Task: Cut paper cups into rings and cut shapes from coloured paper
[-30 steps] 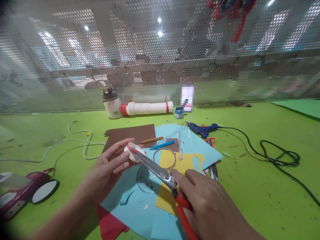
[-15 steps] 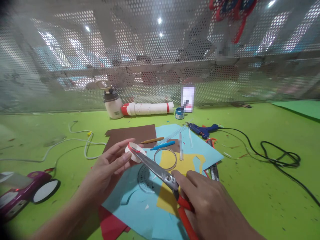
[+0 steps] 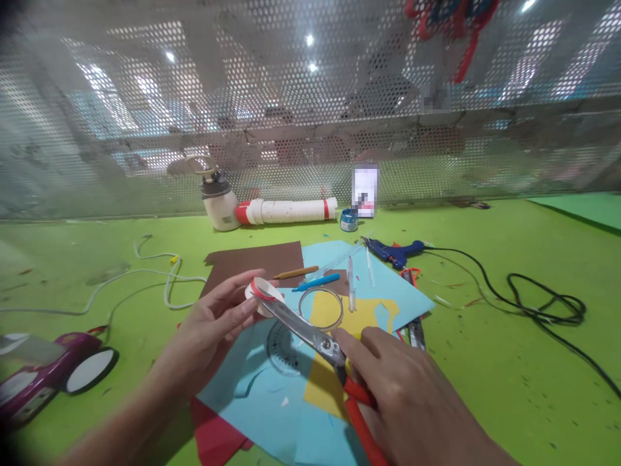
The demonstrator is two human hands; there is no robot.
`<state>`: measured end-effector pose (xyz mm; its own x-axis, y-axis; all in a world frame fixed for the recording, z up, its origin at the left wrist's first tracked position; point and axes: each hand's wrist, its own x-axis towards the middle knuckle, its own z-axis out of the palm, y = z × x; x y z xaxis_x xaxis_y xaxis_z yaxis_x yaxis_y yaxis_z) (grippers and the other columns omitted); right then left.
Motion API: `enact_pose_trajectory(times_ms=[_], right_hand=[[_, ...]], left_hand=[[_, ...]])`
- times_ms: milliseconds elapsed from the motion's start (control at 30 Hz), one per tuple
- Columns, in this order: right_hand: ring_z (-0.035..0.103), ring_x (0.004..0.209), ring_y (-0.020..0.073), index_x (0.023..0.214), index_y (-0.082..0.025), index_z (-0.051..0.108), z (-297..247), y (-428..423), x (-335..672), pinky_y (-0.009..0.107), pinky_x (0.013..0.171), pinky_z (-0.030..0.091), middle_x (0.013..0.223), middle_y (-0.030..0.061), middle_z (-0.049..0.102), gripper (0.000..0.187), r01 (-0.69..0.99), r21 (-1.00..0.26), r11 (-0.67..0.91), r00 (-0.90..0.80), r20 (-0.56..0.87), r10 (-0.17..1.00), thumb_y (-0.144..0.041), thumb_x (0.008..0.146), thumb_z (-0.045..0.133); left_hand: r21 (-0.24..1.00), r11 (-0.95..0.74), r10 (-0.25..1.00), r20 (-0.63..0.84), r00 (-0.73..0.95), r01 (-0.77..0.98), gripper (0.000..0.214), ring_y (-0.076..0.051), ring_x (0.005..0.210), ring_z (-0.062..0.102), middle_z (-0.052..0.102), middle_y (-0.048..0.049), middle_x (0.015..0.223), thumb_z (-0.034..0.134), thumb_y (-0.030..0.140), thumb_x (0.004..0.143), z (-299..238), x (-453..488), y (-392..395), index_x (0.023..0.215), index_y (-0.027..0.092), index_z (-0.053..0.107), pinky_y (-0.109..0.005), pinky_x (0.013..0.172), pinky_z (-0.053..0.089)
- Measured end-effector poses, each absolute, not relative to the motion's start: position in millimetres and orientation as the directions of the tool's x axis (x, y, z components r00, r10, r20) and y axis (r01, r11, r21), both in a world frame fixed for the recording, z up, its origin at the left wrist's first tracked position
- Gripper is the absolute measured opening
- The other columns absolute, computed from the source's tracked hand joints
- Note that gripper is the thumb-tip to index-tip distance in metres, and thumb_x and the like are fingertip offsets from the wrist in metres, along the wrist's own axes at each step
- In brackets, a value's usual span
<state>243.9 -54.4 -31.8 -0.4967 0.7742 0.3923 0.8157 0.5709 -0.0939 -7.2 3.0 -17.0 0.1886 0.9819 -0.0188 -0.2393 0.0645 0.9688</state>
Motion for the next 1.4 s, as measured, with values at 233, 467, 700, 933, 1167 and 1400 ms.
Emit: enact_pose_trajectory(times_ms=[233,467,700,933,1167,1400], right_hand=[[0.066,0.066,0.0255,0.119,-0.015,0.054,-32.8,-55.9,244.8,0.043,0.053,0.058,0.085,0.0111,0.066,0.044,0.814,-0.126,0.566,-0.488,0.378,0.786,-0.006,0.078,0.041],[0.067,0.069,0.0271,0.122,-0.015,0.052,-33.9,-56.0,244.4,0.043,0.054,0.057,0.086,0.0116,0.066,0.044,0.814,-0.11,0.571,-0.487,0.406,0.773,-0.007,0.079,0.042],[0.067,0.064,0.0237,0.119,-0.015,0.055,-31.5,-55.2,242.1,0.037,0.051,0.056,0.083,0.0104,0.068,0.043,0.806,-0.111,0.582,-0.487,0.435,0.757,-0.007,0.08,0.04],[0.069,0.068,0.0244,0.12,-0.017,0.052,-34.4,-56.3,243.4,0.035,0.051,0.056,0.088,0.0112,0.069,0.042,0.808,-0.083,0.584,-0.488,0.461,0.741,-0.008,0.081,0.04],[0.069,0.063,0.0221,0.117,-0.016,0.053,-32.4,-58.7,240.5,0.031,0.047,0.054,0.084,0.0109,0.071,0.039,0.803,-0.082,0.591,-0.485,0.488,0.726,-0.009,0.083,0.038],[0.068,0.062,0.0232,0.115,-0.019,0.054,-32.4,-56.5,240.7,0.033,0.047,0.054,0.082,0.0097,0.071,0.041,0.81,-0.087,0.58,-0.477,0.478,0.738,-0.007,0.08,0.039]], left_hand=[[0.972,0.065,0.985,-0.026,0.173,-0.225,0.04,-0.022,0.101,0.063,0.073,-0.0075,0.106,0.072,0.03,0.081,-15.8,-4.4,1.4,0.12,0.022,0.063,-0.038,0.093,0.048],[0.971,0.069,0.984,-0.029,0.175,-0.229,0.041,-0.023,0.102,0.063,0.072,-0.0088,0.109,0.072,0.03,0.081,-16.2,-5.6,0.5,0.121,0.022,0.063,-0.04,0.094,0.047],[0.969,0.06,0.985,-0.019,0.171,-0.239,0.041,-0.021,0.099,0.064,0.073,-0.0078,0.104,0.072,0.029,0.081,-14.0,-4.9,-0.1,0.12,0.021,0.062,-0.037,0.092,0.048],[0.968,0.048,0.985,-0.004,0.174,-0.245,0.041,-0.02,0.097,0.065,0.073,-0.0073,0.105,0.072,0.027,0.081,-13.9,-4.1,-0.6,0.12,0.02,0.062,-0.034,0.09,0.049],[0.965,0.044,0.985,0.002,0.175,-0.257,0.041,-0.021,0.1,0.065,0.072,-0.0088,0.111,0.072,0.028,0.081,-14.3,-3.6,-0.9,0.12,0.02,0.062,-0.035,0.091,0.049],[0.966,0.035,0.988,0.005,0.154,-0.256,0.043,-0.021,0.097,0.066,0.072,-0.0081,0.106,0.074,0.027,0.079,-15.1,-3.5,1.5,0.12,0.02,0.061,-0.034,0.089,0.049]])
